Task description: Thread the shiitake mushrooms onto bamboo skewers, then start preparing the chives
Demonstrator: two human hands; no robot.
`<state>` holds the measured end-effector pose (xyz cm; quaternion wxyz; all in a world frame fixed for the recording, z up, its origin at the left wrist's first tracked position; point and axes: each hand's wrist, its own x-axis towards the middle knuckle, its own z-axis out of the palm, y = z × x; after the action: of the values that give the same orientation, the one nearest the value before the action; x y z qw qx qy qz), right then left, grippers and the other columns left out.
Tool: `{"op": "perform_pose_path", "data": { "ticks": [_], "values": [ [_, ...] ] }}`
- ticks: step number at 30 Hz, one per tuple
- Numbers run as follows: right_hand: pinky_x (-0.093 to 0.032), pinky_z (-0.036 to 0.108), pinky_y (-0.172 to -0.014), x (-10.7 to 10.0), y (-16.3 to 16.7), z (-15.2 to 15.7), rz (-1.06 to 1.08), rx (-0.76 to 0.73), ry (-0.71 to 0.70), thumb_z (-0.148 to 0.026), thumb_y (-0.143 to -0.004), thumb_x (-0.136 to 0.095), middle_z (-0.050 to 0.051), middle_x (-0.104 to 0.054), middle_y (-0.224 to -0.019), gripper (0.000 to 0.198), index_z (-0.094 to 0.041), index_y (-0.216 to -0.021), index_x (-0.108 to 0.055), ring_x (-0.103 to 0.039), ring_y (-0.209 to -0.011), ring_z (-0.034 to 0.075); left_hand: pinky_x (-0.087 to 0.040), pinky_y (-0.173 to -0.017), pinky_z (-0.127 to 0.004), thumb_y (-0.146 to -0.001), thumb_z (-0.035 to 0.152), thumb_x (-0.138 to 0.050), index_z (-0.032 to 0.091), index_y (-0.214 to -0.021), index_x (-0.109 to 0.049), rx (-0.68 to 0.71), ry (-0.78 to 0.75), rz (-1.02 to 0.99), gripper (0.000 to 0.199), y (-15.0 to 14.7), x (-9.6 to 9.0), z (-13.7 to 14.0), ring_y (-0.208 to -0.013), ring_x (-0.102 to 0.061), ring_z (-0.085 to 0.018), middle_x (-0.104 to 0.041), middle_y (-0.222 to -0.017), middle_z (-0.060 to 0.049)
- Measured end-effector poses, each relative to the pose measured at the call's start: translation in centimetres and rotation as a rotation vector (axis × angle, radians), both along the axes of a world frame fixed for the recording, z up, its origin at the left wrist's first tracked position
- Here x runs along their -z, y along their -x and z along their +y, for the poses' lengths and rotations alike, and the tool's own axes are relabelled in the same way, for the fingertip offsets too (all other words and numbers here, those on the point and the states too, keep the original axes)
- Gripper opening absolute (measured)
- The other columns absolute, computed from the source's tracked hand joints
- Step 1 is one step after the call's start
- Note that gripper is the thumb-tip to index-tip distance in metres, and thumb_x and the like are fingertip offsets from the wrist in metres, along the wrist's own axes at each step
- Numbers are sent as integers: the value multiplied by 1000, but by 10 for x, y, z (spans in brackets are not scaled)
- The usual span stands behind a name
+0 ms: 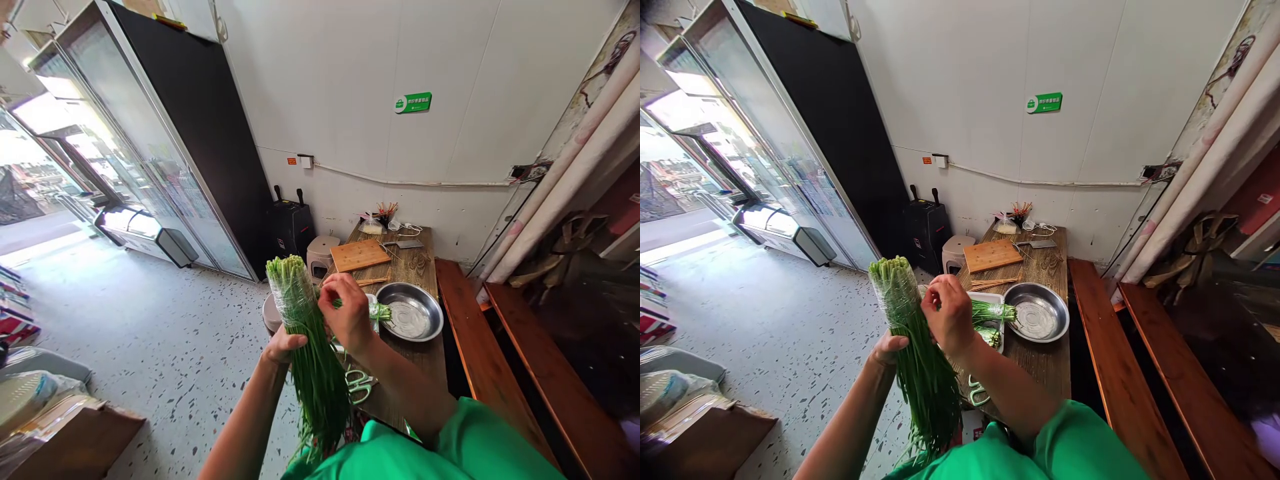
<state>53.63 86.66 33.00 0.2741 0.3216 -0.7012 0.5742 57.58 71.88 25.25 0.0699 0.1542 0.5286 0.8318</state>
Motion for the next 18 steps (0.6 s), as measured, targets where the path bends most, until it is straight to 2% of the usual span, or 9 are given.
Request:
{"op": "perform_pose_path", "data": {
  "ticks": [2, 4, 7, 10, 12, 14, 15, 18],
  "values": [
    [-49, 29, -62, 2, 10, 5, -75, -7, 31, -12, -77, -47, 7, -57, -80, 13, -18, -68, -54, -55, -74, 17, -47, -65, -41, -52, 42, -69, 20, -107, -55, 88, -22, -12, 61, 0, -1, 2, -85, -58, -34, -61, -84, -9],
    [-49, 29, -63, 4, 18, 9, -160, -38, 57, -16, -81, -47, 7, -57, -82, 13, -18, -72, -56, -55, -74, 16, -46, -63, -39, -52, 42, -67, 21, -106, -54, 114, -71, 4, 59, -1, -2, 5, -74, -59, -28, -60, -80, -7],
    [-50, 25, -59, 4, 21, 12, -266, -178, 40, -27, -83, -51, 6, -60, -88, 15, -17, -91, -59, -58, -73, 14, -44, -61, -36, -54, 41, -65, 20, -104, -53, 160, -155, 53, 55, 0, -2, 8, -62, -55, -20, -58, -74, -5],
    [-48, 22, -54, 3, 15, 11, -494, -476, 20, -33, -72, -67, 4, -61, -95, 48, -20, -116, -52, -59, -70, 12, -43, -60, -34, -57, 41, -63, 17, -100, -54, 195, -213, 94, 50, 1, -1, 12, -60, -55, -18, -58, -71, -5],
    [-43, 21, -48, 3, 12, 8, -657, -644, 28, -36, -73, -66, 0, -61, -76, 42, -18, -110, -57, -54, -56, 10, -43, -59, -33, -58, 43, -63, 17, -98, -53, 234, -245, 134, 49, 1, 0, 14, -57, -55, -17, -58, -68, -3],
    [-37, 20, -42, 4, 16, 6, -730, -712, 26, -39, -76, -61, -5, -52, -54, 26, -15, -88, -63, -45, -42, 7, -43, -55, -32, -56, 45, -65, 19, -95, -51, 296, -281, 184, 50, 0, 3, 14, -48, -53, -14, -57, -62, 0],
    [-35, 20, -39, 5, 21, 4, -741, -729, 14, -39, -76, -61, -6, -49, -48, 25, -15, -78, -62, -42, -39, 6, -44, -53, -31, -54, 49, -66, 20, -93, -50, 343, -268, 206, 51, -1, 5, 14, -42, -51, -13, -55, -57, 2],
    [-32, 19, -35, 4, 44, -6, -792, -807, -32, -39, -70, -65, -6, -49, -46, 26, -15, -66, -58, -42, -36, 6, -44, -44, -30, -44, 66, -65, 22, -84, -47, 462, -60, 208, 63, -4, 7, 5, -33, -48, -13, -52, -46, 6]
  ]
}}
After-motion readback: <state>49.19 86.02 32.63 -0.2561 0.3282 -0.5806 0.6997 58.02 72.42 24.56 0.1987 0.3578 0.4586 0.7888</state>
